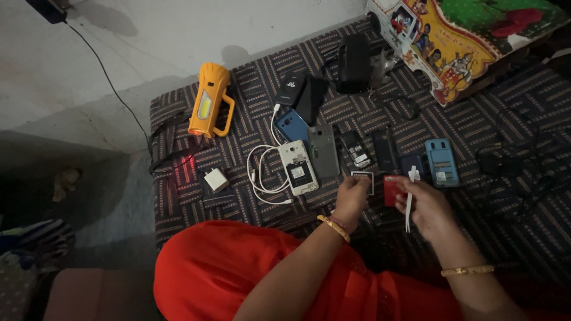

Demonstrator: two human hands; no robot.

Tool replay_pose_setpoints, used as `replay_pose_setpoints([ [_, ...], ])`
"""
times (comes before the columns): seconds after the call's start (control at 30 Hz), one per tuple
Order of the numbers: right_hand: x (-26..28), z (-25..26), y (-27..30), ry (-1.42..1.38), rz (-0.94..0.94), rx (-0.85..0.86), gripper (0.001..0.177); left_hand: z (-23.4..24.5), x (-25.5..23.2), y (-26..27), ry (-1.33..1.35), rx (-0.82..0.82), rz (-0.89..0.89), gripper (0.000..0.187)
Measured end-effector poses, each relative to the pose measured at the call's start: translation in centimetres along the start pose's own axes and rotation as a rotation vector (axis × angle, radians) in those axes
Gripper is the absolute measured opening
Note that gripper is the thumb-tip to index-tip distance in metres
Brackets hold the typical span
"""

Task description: The person uses a metal prying tool to open the back of a blue smartphone, removes the battery, and sets the phone and battery aside. They then pick up a black smartphone, pry open its back cover, and remove its battery, placing the components on the patterned surface.

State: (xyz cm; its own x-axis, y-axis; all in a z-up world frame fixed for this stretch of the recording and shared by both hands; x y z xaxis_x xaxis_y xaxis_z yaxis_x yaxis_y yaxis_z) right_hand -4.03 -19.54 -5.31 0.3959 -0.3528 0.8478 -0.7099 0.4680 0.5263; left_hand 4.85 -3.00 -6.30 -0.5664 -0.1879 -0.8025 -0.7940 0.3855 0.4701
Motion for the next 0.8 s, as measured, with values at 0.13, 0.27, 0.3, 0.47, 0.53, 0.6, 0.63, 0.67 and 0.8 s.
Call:
replay_pose_setpoints([
  [0.13,0.8,-0.4,0.9,0.042,0.007,-0.009,0.024,-0.1,-0.1,0.0,0.014,0.009,0.001,0.034],
  [0.27,1.3,-0.5,1.5,0.051,0.004,-0.01,0.023,0.0,0.1,-0.2,-0.008,0.005,0.035,0.035],
  [0.3,1.3,-0.5,1.5,0.062,0.007,-0.013,0.024,0.1,0.2,-0.3,-0.011,0.012,0.039,0.036],
  [0.47,1.0,-0.1,0.8,0.03,0.023,0.005,0.023,0.6,-0.3,-2.0,0.034,0.014,0.001,0.035],
  [0.53,0.8,0.5,0.2,0.04,0.04,0.002,0.024,1.5,-1.1,-3.1,0.096,0.037,-0.06,0.033],
  [0.6,0.5,1.2,-0.5,0.029,0.05,-0.002,0.025,2.4,-2.2,-4.6,0.041,-0.006,-0.077,0.034],
  [0.63,0.2,1.5,-0.9,0.014,0.052,-0.005,0.025,2.9,-2.5,-5.2,0.013,-0.027,-0.085,0.034],
  [0.67,0.0,1.8,-1.2,-0.002,0.054,-0.006,0.025,3.1,-3.4,-5.7,-0.045,-0.016,-0.197,0.037],
  [0.8,-0.3,2.0,-2.0,-0.025,0.058,0.021,0.026,4.4,-7.4,-6.7,-0.557,-0.164,-0.397,0.049],
])
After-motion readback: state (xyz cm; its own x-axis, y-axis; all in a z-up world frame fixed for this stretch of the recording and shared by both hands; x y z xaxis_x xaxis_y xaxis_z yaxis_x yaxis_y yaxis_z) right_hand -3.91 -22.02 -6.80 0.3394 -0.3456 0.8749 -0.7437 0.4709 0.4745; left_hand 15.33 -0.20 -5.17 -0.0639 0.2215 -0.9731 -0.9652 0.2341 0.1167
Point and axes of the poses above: each hand's wrist, its own y-axis away from the middle knuckle, its own z-axis out of the back of the hand, x = y × z, the point moved 6 cm from there along -y, towards the middle knuckle, and after that the axes turned 10 degrees about y, right-handed, at the moved point
